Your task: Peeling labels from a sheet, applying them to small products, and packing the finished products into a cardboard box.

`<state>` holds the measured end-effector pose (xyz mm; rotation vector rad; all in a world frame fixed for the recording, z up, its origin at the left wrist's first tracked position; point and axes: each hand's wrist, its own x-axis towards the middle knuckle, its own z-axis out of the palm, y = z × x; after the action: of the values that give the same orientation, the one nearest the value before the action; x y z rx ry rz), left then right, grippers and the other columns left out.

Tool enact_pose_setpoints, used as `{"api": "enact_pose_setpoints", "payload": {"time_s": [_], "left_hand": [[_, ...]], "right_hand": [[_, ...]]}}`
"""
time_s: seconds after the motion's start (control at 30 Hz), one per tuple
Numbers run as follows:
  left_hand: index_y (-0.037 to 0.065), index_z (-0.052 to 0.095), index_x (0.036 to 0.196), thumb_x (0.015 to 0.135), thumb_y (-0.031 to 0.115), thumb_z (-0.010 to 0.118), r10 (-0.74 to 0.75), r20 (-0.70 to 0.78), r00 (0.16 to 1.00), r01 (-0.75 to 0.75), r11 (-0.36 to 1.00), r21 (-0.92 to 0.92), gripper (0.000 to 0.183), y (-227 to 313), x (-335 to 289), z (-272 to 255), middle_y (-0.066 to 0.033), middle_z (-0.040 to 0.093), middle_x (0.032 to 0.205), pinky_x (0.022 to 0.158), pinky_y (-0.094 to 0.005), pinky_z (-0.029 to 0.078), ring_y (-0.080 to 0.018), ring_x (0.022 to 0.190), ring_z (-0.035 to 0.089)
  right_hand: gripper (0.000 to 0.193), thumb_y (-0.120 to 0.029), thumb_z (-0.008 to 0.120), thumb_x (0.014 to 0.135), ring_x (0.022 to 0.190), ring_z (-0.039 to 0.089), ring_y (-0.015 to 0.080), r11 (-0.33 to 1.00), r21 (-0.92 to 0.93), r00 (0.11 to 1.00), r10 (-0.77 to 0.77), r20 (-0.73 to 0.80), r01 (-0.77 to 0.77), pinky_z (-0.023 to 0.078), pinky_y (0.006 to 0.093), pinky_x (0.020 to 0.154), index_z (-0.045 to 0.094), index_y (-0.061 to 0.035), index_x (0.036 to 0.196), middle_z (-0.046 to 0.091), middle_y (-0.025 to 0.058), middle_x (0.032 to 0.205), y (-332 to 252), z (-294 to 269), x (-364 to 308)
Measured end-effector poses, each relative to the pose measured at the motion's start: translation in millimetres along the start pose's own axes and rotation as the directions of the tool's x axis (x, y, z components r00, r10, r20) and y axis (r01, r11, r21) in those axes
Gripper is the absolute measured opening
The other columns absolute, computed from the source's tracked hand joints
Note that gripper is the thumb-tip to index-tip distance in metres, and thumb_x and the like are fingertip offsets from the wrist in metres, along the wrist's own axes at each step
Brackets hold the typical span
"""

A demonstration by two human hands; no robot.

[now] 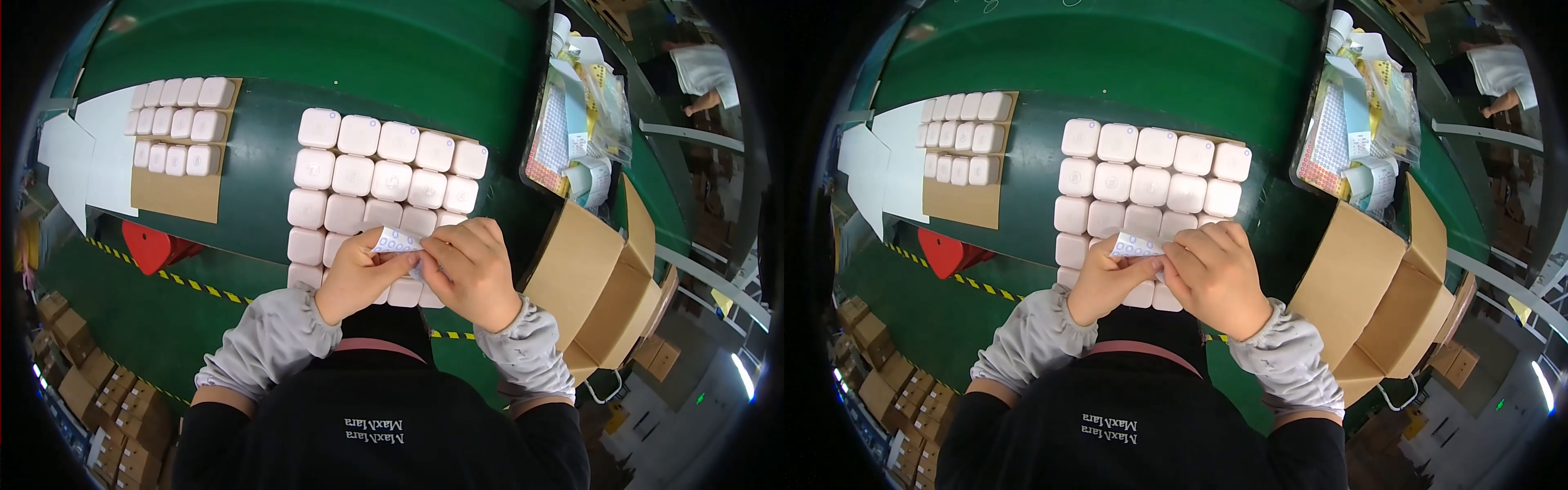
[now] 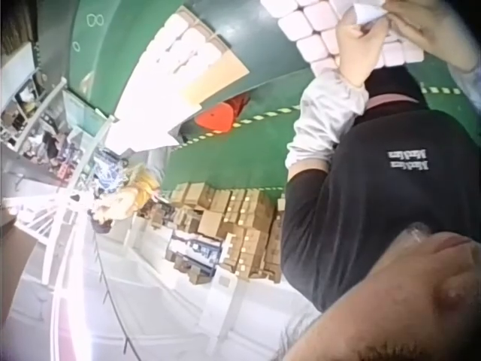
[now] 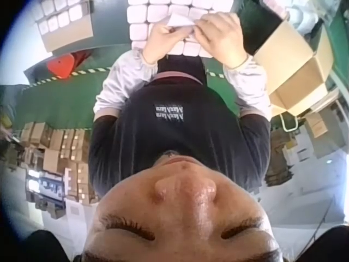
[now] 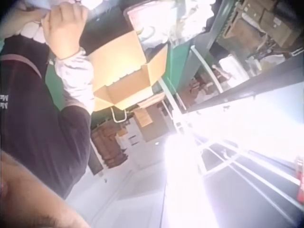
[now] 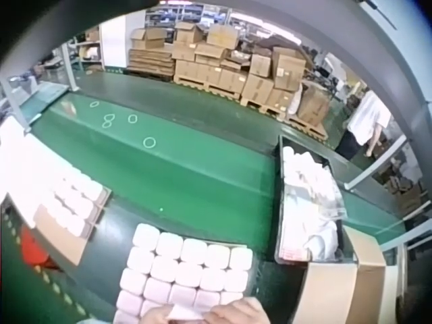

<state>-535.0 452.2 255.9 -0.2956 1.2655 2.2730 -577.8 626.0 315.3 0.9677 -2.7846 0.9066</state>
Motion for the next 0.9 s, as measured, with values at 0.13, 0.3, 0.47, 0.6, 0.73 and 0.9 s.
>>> {"api": "enact_pose_setpoints", "payload": {"time_s": [0.13,0.3,0.47,0.6,0.73,0.9], "left_hand": [[-0.001,0.064,0.101,0.090,0.003,0.064,-0.025,-0.007,1.000,0.025,0.989,0.145,0.012,3.7,-4.3,0.7,-0.0030,0.067,0.092,0.070,-0.0214,0.050,-0.0065,0.081,0.062],[0.000,0.064,0.102,0.089,0.005,0.065,0.001,0.011,1.000,-0.002,0.998,0.070,0.014,1.9,-5.7,5.4,-0.0013,0.067,0.090,0.067,-0.0205,0.048,-0.0052,0.079,0.061],[0.001,0.064,0.104,0.089,0.007,0.067,0.004,0.027,1.000,-0.004,1.000,0.012,0.016,0.7,-5.4,3.1,-0.0001,0.067,0.089,0.065,-0.0193,0.047,-0.0041,0.078,0.060],[0.001,0.063,0.107,0.090,0.009,0.066,-0.047,0.030,0.998,0.044,0.994,0.102,0.019,-2.8,-7.3,-1.3,-0.0004,0.067,0.090,0.064,-0.0191,0.047,-0.0046,0.079,0.061],[-0.001,0.062,0.109,0.090,0.009,0.066,-0.069,0.014,0.998,0.068,0.996,0.062,0.021,-1.2,-9.9,-1.9,-0.0041,0.068,0.095,0.068,-0.0213,0.051,-0.0080,0.083,0.064],[-0.002,0.061,0.110,0.090,0.008,0.065,-0.100,0.047,0.994,0.102,0.994,-0.028,0.022,-2.3,-11.2,-8.1,-0.0077,0.068,0.102,0.078,-0.0268,0.055,-0.0137,0.091,0.066]], "right_hand": [[0.019,-0.001,0.072,0.065,0.071,0.059,0.0238,0.998,0.063,1.000,0.005,0.006,-0.006,0.045,0.0346,0.070,0.067,-0.0031,0.082,0.063,0.0061,0.082,1.5,-3.0,-2.5],[0.016,0.000,0.072,0.067,0.072,0.059,0.0244,0.982,0.165,0.995,0.092,0.031,-0.096,0.045,0.0338,0.069,0.068,-0.0028,0.083,0.064,0.0067,0.081,1.2,-5.1,-7.2],[0.015,0.001,0.072,0.067,0.072,0.060,0.0245,0.979,0.157,0.991,0.136,-0.005,-0.133,0.045,0.0334,0.068,0.067,-0.0030,0.081,0.064,0.0076,0.081,-1.0,-4.3,-10.1],[0.014,0.003,0.070,0.067,0.073,0.060,0.0255,0.969,0.189,0.985,0.168,-0.039,-0.158,0.047,0.0337,0.067,0.066,-0.0028,0.079,0.064,0.0091,0.081,8.5,-1.7,-12.9],[0.015,0.004,0.069,0.066,0.073,0.061,0.0268,0.978,-0.127,0.969,0.140,-0.205,-0.168,0.047,0.0339,0.066,0.064,-0.0023,0.079,0.064,0.0085,0.083,75.6,13.3,-25.9],[0.019,0.001,0.072,0.065,0.071,0.060,0.0232,0.909,-0.413,0.984,-0.024,-0.175,-0.052,0.044,0.0345,0.062,0.064,-0.0060,0.081,0.063,0.0048,0.084,117.4,27.7,-35.2]]}}
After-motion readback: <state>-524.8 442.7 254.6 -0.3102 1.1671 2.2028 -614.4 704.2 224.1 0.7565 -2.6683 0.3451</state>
